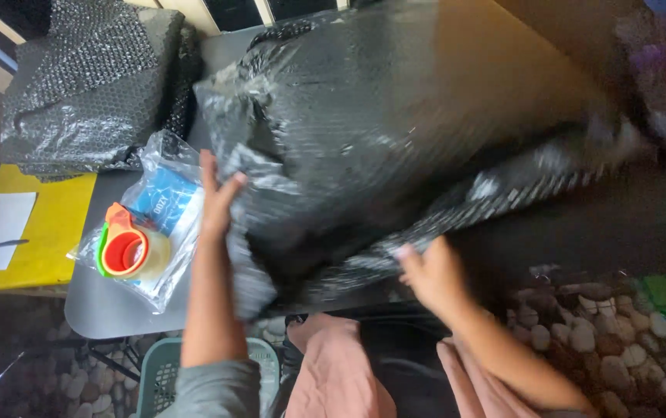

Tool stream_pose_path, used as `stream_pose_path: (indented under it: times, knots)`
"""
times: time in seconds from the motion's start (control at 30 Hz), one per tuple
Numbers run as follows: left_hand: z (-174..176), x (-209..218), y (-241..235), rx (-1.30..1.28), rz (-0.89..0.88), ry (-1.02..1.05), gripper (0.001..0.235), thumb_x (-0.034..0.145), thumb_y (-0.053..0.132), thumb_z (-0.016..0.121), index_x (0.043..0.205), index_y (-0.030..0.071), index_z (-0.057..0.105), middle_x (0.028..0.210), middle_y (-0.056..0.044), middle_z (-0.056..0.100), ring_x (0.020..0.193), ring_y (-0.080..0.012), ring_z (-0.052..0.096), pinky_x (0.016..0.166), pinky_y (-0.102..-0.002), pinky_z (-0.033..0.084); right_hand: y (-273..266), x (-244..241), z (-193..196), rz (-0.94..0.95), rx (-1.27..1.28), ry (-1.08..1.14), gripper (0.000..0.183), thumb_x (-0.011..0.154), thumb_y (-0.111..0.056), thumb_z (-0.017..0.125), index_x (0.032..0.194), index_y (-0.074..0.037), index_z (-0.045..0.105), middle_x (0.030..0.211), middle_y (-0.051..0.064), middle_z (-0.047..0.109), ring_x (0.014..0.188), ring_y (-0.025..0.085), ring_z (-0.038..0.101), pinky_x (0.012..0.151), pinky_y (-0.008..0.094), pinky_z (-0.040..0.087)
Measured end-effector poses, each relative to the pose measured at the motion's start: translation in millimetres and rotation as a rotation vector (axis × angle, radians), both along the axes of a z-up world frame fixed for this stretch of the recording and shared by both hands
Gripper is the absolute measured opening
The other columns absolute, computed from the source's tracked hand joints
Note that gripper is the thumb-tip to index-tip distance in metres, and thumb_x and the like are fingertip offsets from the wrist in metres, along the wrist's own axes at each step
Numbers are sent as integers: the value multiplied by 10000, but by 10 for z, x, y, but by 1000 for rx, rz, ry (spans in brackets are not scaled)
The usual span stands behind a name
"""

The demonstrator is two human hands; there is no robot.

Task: The person wraps a rectangular object in black bubble wrap, using a tape dispenser to apply clear tape to secure the edges. The person folds the bubble wrap around the item and smooths the tape to ensure it is sealed.

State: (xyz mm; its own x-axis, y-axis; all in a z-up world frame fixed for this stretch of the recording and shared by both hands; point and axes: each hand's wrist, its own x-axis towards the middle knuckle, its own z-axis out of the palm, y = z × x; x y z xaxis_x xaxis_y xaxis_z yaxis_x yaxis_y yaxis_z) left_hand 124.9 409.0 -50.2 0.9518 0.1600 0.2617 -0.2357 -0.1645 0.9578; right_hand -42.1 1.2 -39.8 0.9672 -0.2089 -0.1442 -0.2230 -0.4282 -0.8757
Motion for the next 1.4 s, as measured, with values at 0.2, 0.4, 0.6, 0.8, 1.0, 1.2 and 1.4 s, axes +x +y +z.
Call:
stream_pose_path:
  times: [0.2,0.4,0.6,0.8,1.0,1.2,1.4]
  knots:
    - [828,-131,433,406,-36,23,723,1012,143,745,1575,11,311,1514,-388,389,1280,-619,443,1071,-645,419,455,-379,294,772,54,-216,103,858,-166,738,762,-148,772,931,82,785,895,308,764,766,419,605]
    - [1215,-1133,-366,810,1,-419,544,846,152,842,1338,44,636,1330,-197,622,1223,-428,618,1040,-524,509,-153,-86,499,610,-244,-533,188,786,-244,833,958,-192,778,858,29,791,879,272,751,781,398,587]
    - [366,-1250,-703,1272,176,-721,667,633,371,915,1215,157,671,1220,-93,606,1217,-358,590,1088,-556,455,-448,324,-27,409,-931,-876,547,685,-393,884,1174,-255,682,1033,-13,601,1082,249,587,876,431,490]
    - [-142,-1153,-675,1135,156,-870,751,650,119,874,1331,62,560,1348,-253,509,1330,-537,492,1143,-713,360,-290,560,-202,350,-1002,-1239,508,759,-317,857,1230,-287,671,1057,-6,559,1016,218,546,857,409,453]
    - [-327,-1346,-620,905,148,-871,358,926,38,612,1263,57,728,1296,-225,598,1225,-472,616,1036,-548,531,-170,534,66,406,-865,-1322,180,903,-242,779,1069,-227,713,943,-15,605,888,187,612,781,361,477]
    - [-762,-1566,-556,807,137,-756,489,823,-2,665,1312,-13,678,1223,-273,677,1032,-416,716,839,-452,613,-100,165,530,603,-417,-1203,28,940,-134,739,921,-129,758,847,16,665,792,223,678,702,341,552]
    - [-538,-1696,-659,453,-58,-279,706,724,-72,643,1394,-37,424,1149,-298,689,1063,-459,681,871,-554,561,-219,142,588,771,-314,-858,56,903,-107,735,862,-109,773,811,29,726,771,242,711,679,337,578]
